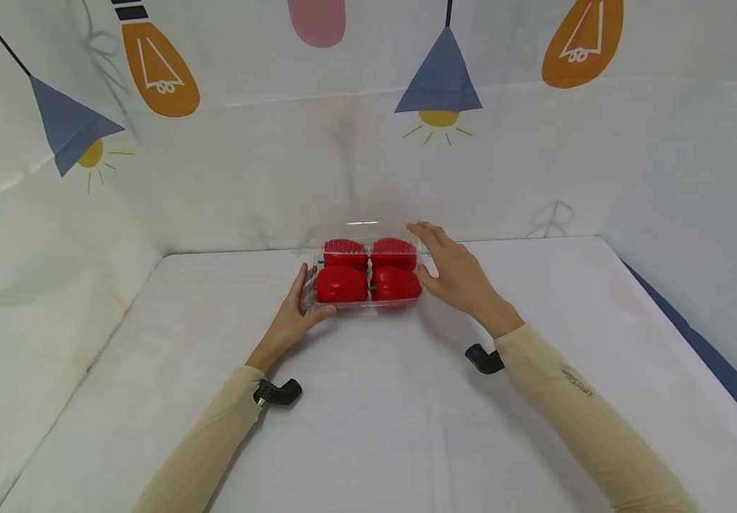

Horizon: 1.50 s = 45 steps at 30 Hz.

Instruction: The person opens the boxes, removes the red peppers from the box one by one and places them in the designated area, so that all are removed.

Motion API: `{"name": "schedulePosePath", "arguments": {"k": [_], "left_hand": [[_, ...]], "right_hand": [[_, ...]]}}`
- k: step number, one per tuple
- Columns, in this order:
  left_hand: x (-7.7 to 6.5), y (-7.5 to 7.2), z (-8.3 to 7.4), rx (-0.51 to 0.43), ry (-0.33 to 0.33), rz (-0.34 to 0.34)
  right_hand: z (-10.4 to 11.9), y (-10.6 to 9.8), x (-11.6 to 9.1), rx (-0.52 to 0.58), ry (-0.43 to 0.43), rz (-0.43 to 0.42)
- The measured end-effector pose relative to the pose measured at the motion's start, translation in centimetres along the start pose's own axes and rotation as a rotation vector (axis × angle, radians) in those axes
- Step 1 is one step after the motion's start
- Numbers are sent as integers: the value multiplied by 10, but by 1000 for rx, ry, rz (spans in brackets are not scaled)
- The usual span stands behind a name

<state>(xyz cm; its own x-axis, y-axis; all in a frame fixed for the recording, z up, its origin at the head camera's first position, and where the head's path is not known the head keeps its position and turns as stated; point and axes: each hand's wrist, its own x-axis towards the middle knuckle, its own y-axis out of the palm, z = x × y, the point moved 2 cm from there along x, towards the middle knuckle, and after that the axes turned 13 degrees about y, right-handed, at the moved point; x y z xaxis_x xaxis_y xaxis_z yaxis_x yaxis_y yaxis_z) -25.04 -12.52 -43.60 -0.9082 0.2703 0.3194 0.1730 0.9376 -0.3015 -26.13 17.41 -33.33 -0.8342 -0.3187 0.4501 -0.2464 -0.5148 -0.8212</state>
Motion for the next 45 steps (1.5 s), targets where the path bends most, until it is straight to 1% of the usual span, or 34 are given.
{"name": "schedulePosePath", "arguments": {"k": [2, 3, 4, 8, 11, 18, 22, 25, 29, 31, 33, 37, 40, 45], "left_hand": [[0, -1, 0, -6, -5, -3], [0, -1, 5, -1, 4, -9], [0, -1, 5, 1, 4, -10], [1, -1, 5, 14, 15, -14], [1, -1, 5, 16, 14, -15], [1, -1, 4, 32, 5, -11], [2, -2, 4, 42, 4, -9], [2, -2, 1, 38, -6, 1], [0, -2, -14, -17, -23, 17], [-1, -3, -21, -32, -35, 23], [-2, -3, -26, -29, -34, 28], [0, -2, -14, -17, -44, 9], [1, -1, -1, -10, -30, -11], [1, -1, 7, 4, -4, -20]], "right_hand": [[-1, 1, 4, 78, 7, -3], [-2, 2, 6, 118, 5, -9], [-2, 3, 9, 157, 10, -12], [-5, 4, 20, 308, 61, 2], [-8, 4, 28, 398, 126, 24], [-14, 0, 42, 647, 291, 97], [-16, 0, 51, 742, 368, 138], [-19, 1, 58, 781, 412, 168], [-23, 6, 66, 800, 452, 202], [-25, 9, 69, 806, 466, 211], [-27, 12, 71, 797, 480, 219], [-30, 15, 74, 779, 503, 236], [-29, 14, 76, 803, 513, 257], [-20, 8, 78, 838, 528, 289]]}}
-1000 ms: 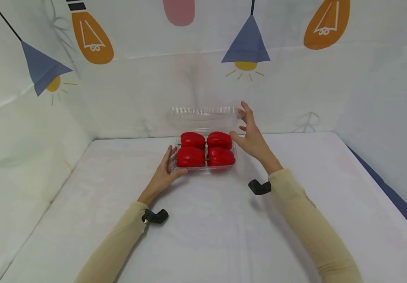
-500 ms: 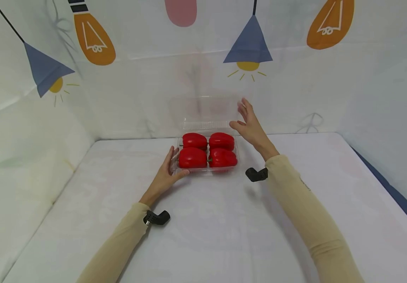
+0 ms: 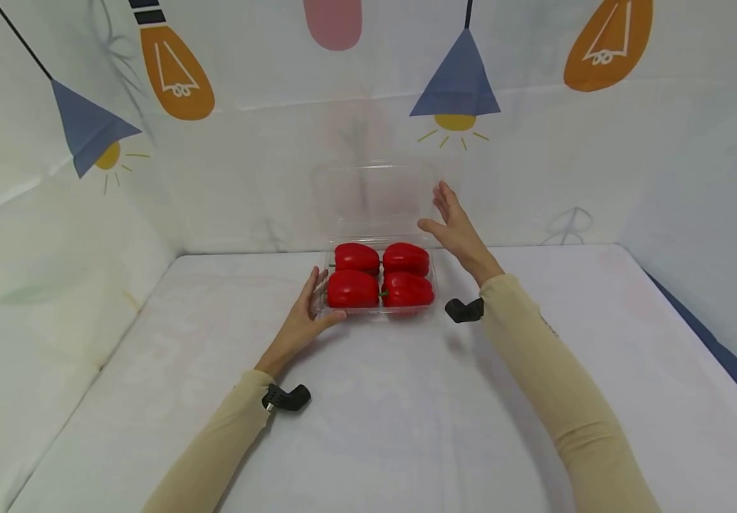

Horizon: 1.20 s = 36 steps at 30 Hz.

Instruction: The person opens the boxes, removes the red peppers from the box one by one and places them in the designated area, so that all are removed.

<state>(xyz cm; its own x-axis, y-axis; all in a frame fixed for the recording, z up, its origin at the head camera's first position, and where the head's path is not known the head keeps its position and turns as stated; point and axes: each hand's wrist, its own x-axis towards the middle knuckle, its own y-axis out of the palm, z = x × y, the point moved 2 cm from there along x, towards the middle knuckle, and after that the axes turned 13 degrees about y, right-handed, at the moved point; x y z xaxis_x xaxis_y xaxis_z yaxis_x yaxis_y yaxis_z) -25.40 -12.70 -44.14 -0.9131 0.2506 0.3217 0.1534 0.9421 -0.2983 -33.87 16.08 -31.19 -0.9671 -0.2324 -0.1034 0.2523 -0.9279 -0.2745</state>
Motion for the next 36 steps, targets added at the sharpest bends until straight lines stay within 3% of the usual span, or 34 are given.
{"name": "schedulePosePath", "arguments": {"k": [5, 16, 26, 36], "left_hand": [[0, 0, 1, 10, 4, -11], [1, 2, 0, 15, -1, -16], [0, 1, 0, 15, 5, -13], [-1, 1, 2, 6, -7, -24]], "right_hand": [[1, 0, 4, -17, 17, 15], [-26, -8, 24, -32, 76, 2], [-31, -11, 20, -25, 92, -30], [-47, -20, 9, 99, 96, -59]]}}
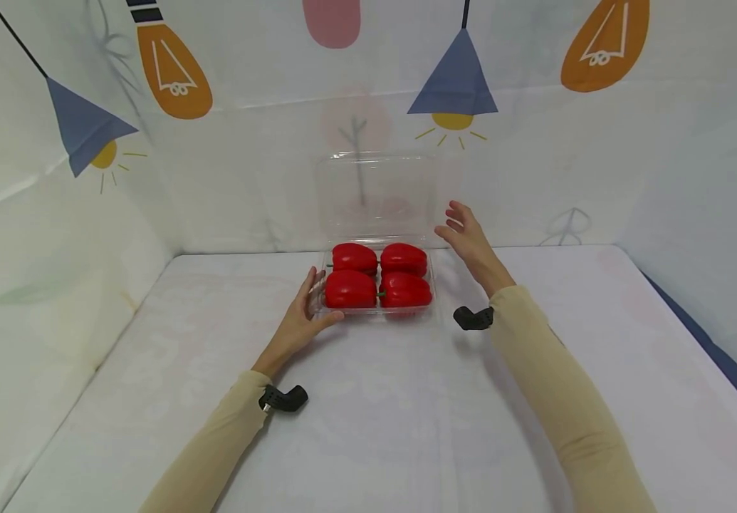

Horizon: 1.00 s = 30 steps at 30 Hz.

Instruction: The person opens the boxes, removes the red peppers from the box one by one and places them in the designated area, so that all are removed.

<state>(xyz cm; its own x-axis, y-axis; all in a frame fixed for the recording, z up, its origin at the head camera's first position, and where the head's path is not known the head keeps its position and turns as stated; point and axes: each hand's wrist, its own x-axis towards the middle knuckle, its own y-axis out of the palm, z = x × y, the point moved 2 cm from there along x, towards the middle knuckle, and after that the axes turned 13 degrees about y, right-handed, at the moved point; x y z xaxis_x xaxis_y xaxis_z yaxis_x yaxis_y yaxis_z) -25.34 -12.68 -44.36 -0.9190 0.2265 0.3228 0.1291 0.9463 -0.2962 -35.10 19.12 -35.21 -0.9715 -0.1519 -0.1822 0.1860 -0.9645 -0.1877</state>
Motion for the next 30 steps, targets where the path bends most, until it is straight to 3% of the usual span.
{"name": "schedulePosePath", "arguments": {"k": [9, 23, 27, 30], "left_hand": [[-1, -1, 1, -3, -1, 3], [0, 0, 0, 8, 14, 9], [0, 0, -1, 7, 15, 14], [1, 0, -1, 14, 13, 17]], "right_hand": [[-15, -1, -8, -54, 17, 11], [-30, 10, -22, -183, -35, 29], [-32, 14, -26, -201, -83, 26], [-33, 17, -29, -286, -165, 22]]}}
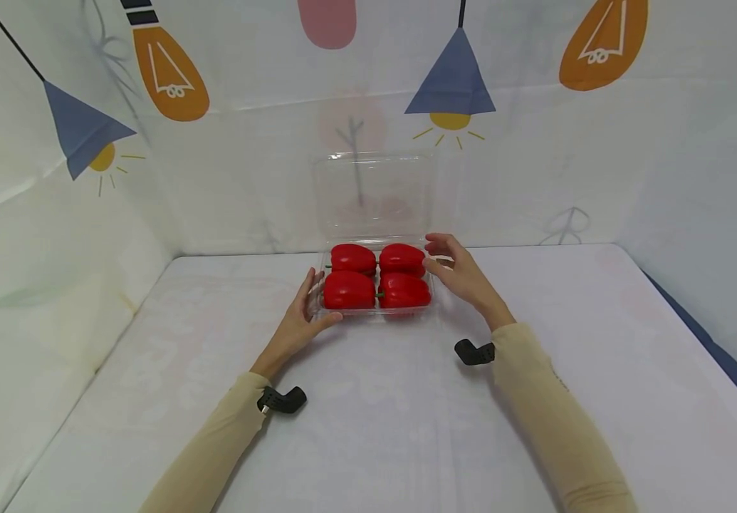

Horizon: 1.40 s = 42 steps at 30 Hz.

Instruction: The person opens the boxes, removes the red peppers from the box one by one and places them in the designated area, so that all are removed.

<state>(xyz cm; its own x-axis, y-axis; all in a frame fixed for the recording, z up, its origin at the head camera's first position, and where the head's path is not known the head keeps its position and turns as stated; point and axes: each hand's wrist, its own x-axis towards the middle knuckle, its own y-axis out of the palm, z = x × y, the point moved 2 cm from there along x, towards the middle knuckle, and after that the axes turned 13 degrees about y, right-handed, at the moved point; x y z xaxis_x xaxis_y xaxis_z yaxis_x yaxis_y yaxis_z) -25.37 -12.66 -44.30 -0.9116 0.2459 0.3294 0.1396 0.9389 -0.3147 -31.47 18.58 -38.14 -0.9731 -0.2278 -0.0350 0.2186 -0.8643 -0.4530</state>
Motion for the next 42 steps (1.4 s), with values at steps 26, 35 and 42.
{"name": "schedulePosePath", "arguments": {"k": [26, 35, 42], "left_hand": [[3, 1, 1, 6, -10, 15], [-1, -3, 0, 8, -12, -19], [2, -5, -1, -143, -14, -79]], "right_hand": [[26, 22, -24, -365, -183, 194], [30, 29, -23, -447, -169, 206], [24, 28, -25, -488, -133, 197]]}}
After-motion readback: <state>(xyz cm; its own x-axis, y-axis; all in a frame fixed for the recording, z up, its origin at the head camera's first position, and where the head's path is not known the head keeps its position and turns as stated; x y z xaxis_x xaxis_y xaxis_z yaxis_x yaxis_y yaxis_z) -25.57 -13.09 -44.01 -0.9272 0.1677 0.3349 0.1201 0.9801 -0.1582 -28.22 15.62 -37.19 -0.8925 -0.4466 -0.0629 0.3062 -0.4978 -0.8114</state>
